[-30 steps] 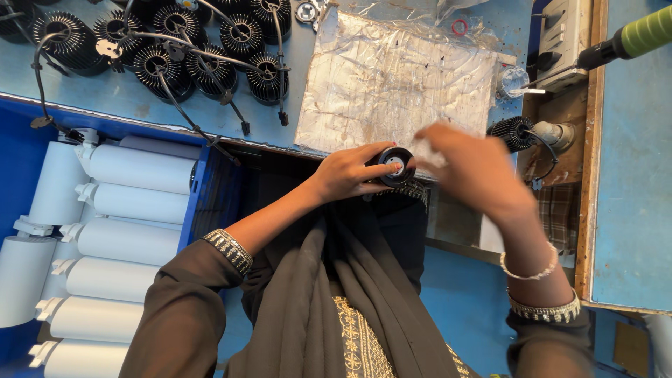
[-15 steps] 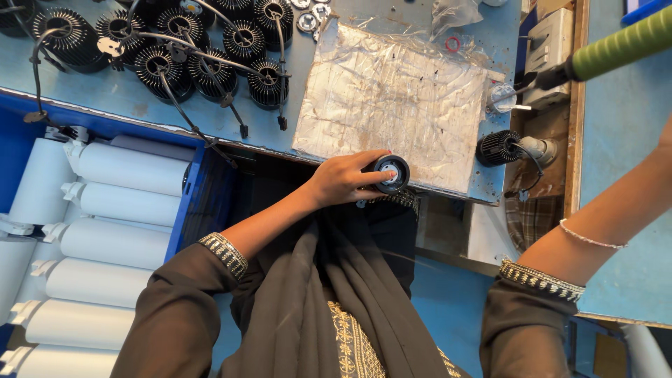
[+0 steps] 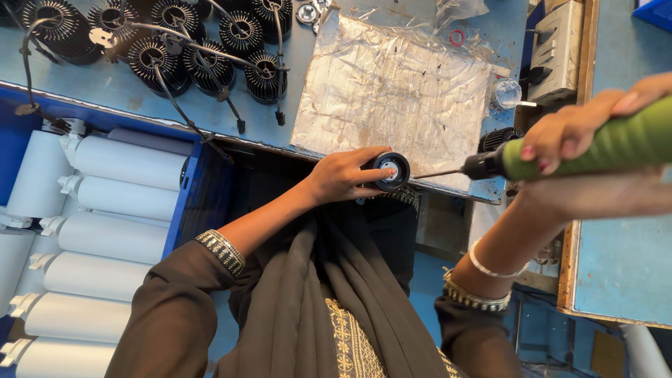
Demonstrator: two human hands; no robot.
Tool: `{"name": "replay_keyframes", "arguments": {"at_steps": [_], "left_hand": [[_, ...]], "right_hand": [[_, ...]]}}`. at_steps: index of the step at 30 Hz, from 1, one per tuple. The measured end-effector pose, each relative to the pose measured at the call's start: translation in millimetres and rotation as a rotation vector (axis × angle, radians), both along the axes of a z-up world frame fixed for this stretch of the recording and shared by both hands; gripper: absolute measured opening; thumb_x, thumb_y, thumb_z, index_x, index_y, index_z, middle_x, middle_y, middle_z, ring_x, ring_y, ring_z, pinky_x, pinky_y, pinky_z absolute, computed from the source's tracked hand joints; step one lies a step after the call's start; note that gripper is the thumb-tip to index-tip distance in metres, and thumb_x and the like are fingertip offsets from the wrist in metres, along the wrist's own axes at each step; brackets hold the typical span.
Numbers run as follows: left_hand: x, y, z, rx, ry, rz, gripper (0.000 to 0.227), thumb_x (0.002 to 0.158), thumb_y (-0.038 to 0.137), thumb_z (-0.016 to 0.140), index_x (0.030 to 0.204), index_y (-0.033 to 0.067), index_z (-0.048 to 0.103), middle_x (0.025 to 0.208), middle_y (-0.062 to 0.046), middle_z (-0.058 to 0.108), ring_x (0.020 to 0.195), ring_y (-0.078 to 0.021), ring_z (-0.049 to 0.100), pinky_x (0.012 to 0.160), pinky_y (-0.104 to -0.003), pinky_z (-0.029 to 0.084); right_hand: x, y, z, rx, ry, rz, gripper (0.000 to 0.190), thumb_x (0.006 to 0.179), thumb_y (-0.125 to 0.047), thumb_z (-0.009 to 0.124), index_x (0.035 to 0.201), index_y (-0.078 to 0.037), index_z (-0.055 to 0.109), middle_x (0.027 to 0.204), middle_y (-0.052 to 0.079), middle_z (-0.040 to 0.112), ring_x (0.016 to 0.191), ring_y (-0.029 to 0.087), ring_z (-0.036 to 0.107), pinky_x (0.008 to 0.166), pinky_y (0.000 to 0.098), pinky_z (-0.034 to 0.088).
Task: The person assembles small black cylindrical electronic components on a workbench. They use a green electric screwdriver to secure parts, insert small white components, and place finished units into a blue bin.
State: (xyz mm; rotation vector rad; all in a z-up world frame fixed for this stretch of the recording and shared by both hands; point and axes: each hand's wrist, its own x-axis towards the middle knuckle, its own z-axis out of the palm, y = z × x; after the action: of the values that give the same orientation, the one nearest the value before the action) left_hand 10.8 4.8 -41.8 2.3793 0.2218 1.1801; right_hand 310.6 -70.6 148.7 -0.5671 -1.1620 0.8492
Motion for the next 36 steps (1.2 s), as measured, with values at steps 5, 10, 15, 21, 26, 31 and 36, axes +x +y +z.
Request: {"name": "replay_keyframes", "arguments": {"at_steps": [5,10,15,21,26,31,36], "left_hand": [[0,0,0,0.008,-0.003,0.002,0.053,0.084,0.029,0.086,0.132,0.0209,0.064,0.140,-0.014,0.059,0.112,-0.0315,0.070,0.089,-0.035,0.059],[0,0,0,-0.016,0.012,0.001,0.051,0.085,0.030,0.086,0.131,0.0213,0.064,0.141,-0.014,0.060,0.111,-0.0310,0.071,0.088,-0.036,0.059],[0,0,-1,-0.009,0.009,-0.003,0.053,0.085,0.029,0.086,0.133,0.0216,0.064,0.141,-0.014,0.059,0.113,-0.0310,0.070,0.089,-0.036,0.060],[0,0,-2,0.002,0.017,-0.001,0.054,0.084,0.027,0.086,0.133,0.0224,0.064,0.142,-0.013,0.059,0.114,-0.0307,0.070,0.090,-0.035,0.060],[0,0,-2,-0.012,0.022,0.001,0.054,0.084,0.027,0.086,0.132,0.0226,0.064,0.143,-0.013,0.059,0.114,-0.0305,0.070,0.090,-0.035,0.060],[0,0,-3,-0.015,0.027,-0.010,0.055,0.082,0.026,0.086,0.132,0.0229,0.065,0.143,-0.014,0.059,0.114,-0.0310,0.070,0.090,-0.036,0.059],[0,0,-2,-0.030,0.034,-0.019,0.052,0.082,0.028,0.086,0.129,0.0204,0.066,0.142,-0.014,0.059,0.114,-0.0317,0.070,0.090,-0.037,0.059]], "right_hand": [[-73,-34,1,-0.023,-0.132,-0.334,0.093,0.083,-0.092,0.036,0.101,-0.001,0.044,0.065,0.016,0.044,0.045,0.025,0.041,0.044,0.0396,0.039],[-101,-33,9,-0.066,0.008,-0.254,0.095,0.083,-0.092,0.039,0.101,0.001,0.044,0.065,0.020,0.048,0.047,0.027,0.046,0.046,0.0394,0.040],[-98,-32,2,-0.085,0.064,-0.242,0.094,0.081,-0.090,0.039,0.101,0.002,0.043,0.072,0.019,0.051,0.046,0.027,0.049,0.048,0.0401,0.041],[-90,-31,-5,-0.082,0.028,-0.223,0.095,0.083,-0.092,0.042,0.101,0.001,0.043,0.073,0.018,0.052,0.047,0.028,0.050,0.049,0.0406,0.043],[-95,-34,-4,-0.085,0.046,-0.222,0.094,0.081,-0.090,0.043,0.105,0.001,0.043,0.077,0.018,0.052,0.050,0.027,0.052,0.050,0.0395,0.044],[-112,-31,-7,-0.062,-0.054,-0.293,0.093,0.079,-0.089,0.041,0.102,0.001,0.043,0.070,0.017,0.050,0.047,0.028,0.054,0.048,0.0393,0.045],[-120,-29,-4,-0.092,-0.067,-0.290,0.097,0.079,-0.090,0.041,0.110,0.002,0.043,0.066,0.020,0.051,0.043,0.027,0.051,0.045,0.0391,0.046]]}}
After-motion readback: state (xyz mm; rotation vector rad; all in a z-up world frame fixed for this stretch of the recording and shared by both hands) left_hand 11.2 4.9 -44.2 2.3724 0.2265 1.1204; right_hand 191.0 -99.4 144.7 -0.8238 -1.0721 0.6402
